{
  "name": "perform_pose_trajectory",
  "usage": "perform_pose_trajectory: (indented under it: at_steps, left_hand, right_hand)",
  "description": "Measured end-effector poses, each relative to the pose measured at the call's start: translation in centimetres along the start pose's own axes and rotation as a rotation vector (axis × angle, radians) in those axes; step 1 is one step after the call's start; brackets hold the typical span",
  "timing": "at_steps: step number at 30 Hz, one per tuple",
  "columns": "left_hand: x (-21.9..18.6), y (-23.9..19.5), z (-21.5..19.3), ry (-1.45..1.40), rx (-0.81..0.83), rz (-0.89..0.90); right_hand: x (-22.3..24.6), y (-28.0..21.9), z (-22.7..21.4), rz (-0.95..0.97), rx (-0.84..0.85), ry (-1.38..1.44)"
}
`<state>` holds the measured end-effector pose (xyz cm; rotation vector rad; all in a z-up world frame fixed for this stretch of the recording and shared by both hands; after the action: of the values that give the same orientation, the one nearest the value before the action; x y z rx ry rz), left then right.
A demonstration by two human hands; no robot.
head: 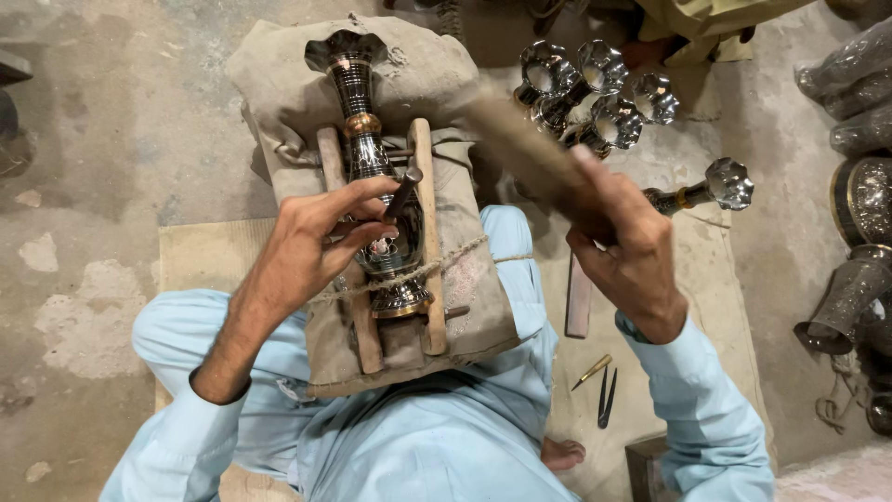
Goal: The person sits on the floor and uses a wooden mallet and metal chisel to engrave a decorative pattern onto a metal vase held in a padded wooden cradle. The person repeatedly strikes the chisel to create a honeycomb-like design on the vase's surface.
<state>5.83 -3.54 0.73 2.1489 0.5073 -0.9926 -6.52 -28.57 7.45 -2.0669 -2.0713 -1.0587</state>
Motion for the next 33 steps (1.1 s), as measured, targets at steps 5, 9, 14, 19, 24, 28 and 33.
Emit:
perform_pose_trajectory:
  at_steps: [5, 9, 14, 19, 24, 28, 33]
  left_hand:
    - [0.4, -0.3, 0.2, -0.014, -0.034, -0.001]
    - [0.4, -0.6, 0.3, -0.018, -0.051, 0.037]
    - [0.4, -0.5, 0.3, -0.034, -0.047, 0.016]
    - [0.1, -0.1, 0.3, -0.027, 0.013, -0.012]
    - [-0.3, 0.8, 1.2, 0.019, 0.151, 0.035]
    - [-0.1, 1.0, 1.6, 0.02, 0.192, 0.019]
    - [-0.5, 1.1, 1.0, 0.016, 0.138, 0.029]
  right_hand:
    - [1.8, -0.1, -0.2, -0.111, -0.036, -0.343]
    - [2.0, 0.1, -0.7, -0.096, -0.046, -0.28]
    - [2.4, 0.2, -0.3, -0.125, -0.003, -0.342]
    - [2.2, -0.2, -0.2, -0.094, -0.017, -0.184]
    - [1.3, -1.1, -0.2, -0.07, -0.088, 0.008]
    - [0.7, -1.8, 0.8, -0.083, -0.015, -0.356]
    - [0.5, -1.8, 0.2, -0.052, -0.014, -0.377]
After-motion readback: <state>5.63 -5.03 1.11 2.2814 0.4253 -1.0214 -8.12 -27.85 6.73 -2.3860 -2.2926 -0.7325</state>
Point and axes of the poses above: each hand's wrist, its own y-axis towards the middle knuckle, its own z-axis out of the palm, x = y × z, the point moved 9 cm from there along y, towards the middle knuckle, and after that the axes turned 9 degrees about z, right-handed, at the moved point
